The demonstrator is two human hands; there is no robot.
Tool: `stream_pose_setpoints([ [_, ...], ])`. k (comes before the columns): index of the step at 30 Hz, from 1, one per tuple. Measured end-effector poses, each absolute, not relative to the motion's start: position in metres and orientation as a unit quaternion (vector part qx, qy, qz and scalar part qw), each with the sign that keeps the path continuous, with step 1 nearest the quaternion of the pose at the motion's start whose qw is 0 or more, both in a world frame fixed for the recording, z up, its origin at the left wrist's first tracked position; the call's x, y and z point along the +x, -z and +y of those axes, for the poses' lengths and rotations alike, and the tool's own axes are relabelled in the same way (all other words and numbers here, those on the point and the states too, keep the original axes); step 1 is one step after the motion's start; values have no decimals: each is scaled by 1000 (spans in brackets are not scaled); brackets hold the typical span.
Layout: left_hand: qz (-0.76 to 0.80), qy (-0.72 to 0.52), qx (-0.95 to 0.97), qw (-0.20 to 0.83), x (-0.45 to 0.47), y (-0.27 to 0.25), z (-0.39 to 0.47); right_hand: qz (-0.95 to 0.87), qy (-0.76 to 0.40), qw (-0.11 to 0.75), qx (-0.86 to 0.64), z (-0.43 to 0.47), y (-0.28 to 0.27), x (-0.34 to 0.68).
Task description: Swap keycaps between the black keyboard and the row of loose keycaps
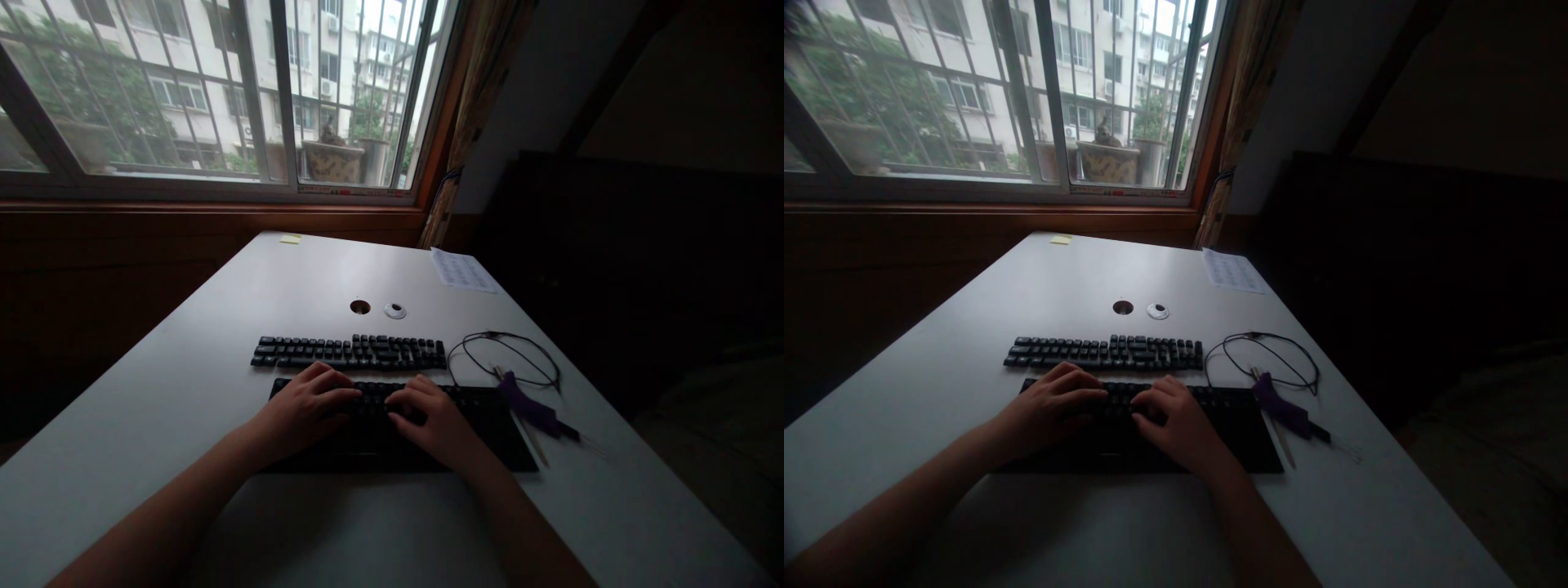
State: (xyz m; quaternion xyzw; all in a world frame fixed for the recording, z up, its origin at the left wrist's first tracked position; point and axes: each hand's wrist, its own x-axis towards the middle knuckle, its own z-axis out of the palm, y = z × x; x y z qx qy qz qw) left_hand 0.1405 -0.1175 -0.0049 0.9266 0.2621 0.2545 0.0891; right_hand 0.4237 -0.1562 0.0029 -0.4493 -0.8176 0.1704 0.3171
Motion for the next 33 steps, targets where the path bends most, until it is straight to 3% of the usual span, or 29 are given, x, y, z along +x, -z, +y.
stream_pose_setpoints([
  [9,187,-253,948,53,147,-6,-131,-748,-302,388,-446,-161,-9,418],
  [33,188,-285,938,57,146,-4,-133,-742,-283,409,-450,-159,-7,422],
])
